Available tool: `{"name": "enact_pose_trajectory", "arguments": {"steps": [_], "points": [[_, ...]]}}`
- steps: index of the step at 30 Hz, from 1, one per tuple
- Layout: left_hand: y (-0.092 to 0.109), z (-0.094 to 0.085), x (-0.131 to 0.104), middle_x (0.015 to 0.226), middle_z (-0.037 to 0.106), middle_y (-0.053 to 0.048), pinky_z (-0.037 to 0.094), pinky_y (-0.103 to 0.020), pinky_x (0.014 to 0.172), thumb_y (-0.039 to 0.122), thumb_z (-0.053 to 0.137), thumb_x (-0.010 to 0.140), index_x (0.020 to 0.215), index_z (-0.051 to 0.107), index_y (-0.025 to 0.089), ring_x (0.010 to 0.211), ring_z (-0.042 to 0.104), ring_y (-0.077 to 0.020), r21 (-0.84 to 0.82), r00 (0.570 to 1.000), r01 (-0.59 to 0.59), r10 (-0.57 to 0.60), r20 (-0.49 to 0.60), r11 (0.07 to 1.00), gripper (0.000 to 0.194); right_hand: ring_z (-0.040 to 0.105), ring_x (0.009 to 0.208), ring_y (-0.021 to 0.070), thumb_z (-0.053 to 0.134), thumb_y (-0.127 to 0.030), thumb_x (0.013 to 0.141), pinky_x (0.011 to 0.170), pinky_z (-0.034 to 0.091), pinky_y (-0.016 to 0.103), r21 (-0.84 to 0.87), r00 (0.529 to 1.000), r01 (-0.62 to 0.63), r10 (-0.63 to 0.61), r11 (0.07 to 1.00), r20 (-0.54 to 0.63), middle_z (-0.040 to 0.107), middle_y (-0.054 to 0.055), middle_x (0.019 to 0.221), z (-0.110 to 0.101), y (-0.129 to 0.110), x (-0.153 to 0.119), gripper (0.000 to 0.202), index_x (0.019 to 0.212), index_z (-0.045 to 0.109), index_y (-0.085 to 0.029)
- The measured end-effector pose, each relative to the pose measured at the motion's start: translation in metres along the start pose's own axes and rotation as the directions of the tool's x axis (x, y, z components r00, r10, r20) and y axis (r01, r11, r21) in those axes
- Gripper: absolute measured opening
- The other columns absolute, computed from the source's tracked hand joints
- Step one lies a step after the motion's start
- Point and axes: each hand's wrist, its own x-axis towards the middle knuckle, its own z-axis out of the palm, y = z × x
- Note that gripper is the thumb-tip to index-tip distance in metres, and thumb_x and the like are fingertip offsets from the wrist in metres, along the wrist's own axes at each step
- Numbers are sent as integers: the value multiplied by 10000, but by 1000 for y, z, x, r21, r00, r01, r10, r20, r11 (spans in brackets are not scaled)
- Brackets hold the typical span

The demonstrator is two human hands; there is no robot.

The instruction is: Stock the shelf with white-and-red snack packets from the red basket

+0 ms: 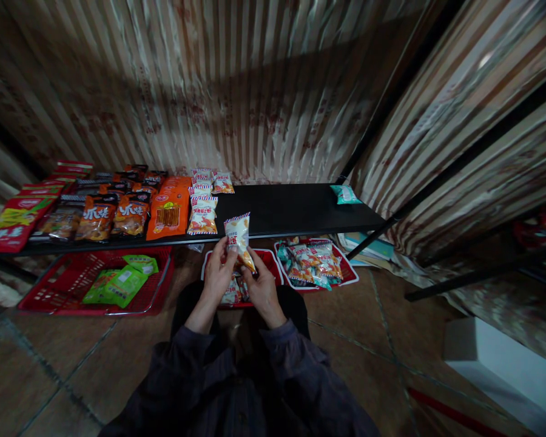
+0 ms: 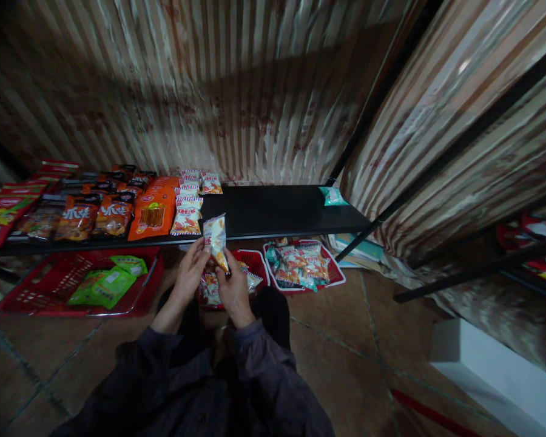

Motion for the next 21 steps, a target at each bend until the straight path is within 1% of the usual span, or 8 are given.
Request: {"name": "enact_pose_trajectory", "arguments": {"steps": [3,6,9,11,13,16,18,21], "points": [[3,4,-2,1245,575,-86,415,-298,942,334,664,732,1205,517,215,1129,541,-205,-75,999,-15,19,47,997,509,445,1243,220,512,-165,769,1073,317,413,-159,993,118,-119,980,5,511,50,1331,2,-3,-4,537,1299,484,-253],[2,5,-3,1215,595,-90,440,-282,895,362,676,722,1217,495,211,1061,582,-192,-132,996,18,-5,93,991,548,380,1289,245,497,-114,733,1068,320,445,-350,976,214,-215,912,36,438,67,1390,5,-3,-10,616,1333,443,-243],[-1,4,-3,1108,645,-87,460,-280,835,361,711,686,1200,501,199,957,621,-186,-127,995,52,-40,96,991,578,384,1272,277,497,-119,735,1038,343,475,-489,957,282,-280,825,79,409,91,1407,8,-5,-15,615,1337,436,-227],[-3,1,-3,1070,657,-80,456,-277,836,340,729,665,1178,513,189,931,626,-177,-158,995,75,-63,80,985,577,384,1267,290,497,-140,754,1032,339,485,-523,946,320,-299,790,128,408,111,1404,9,-8,-19,592,1339,430,-199],[-2,-2,-3,1059,662,-76,452,-282,847,323,744,642,1145,533,182,919,628,-173,-214,994,98,-84,75,972,563,365,1284,288,488,-142,757,1052,307,489,-504,933,359,-310,786,180,412,119,1400,8,-12,-22,594,1345,410,-179],[3,-7,-4,1008,679,-72,466,-298,817,312,777,584,1072,572,171,862,641,-182,-268,987,159,-147,65,950,548,405,1259,251,465,-131,759,1062,303,458,-376,928,371,-320,849,193,470,108,1349,3,-18,-25,566,1320,414,-189],[6,-12,-5,981,687,-78,472,-318,806,308,795,548,1034,592,157,840,649,-196,-286,977,212,-195,89,934,548,459,1204,228,461,-172,796,1041,332,429,-263,955,297,-285,918,86,524,99,1287,-2,-20,-19,466,1262,457,-205],[7,-18,-9,1015,682,-101,464,-353,841,313,799,542,1039,609,146,886,649,-227,-277,953,275,-222,208,921,558,500,1147,211,504,-319,835,1010,363,401,-26,984,110,-112,994,-138,566,86,1230,-8,-18,2,358,1180,506,-223]]}}
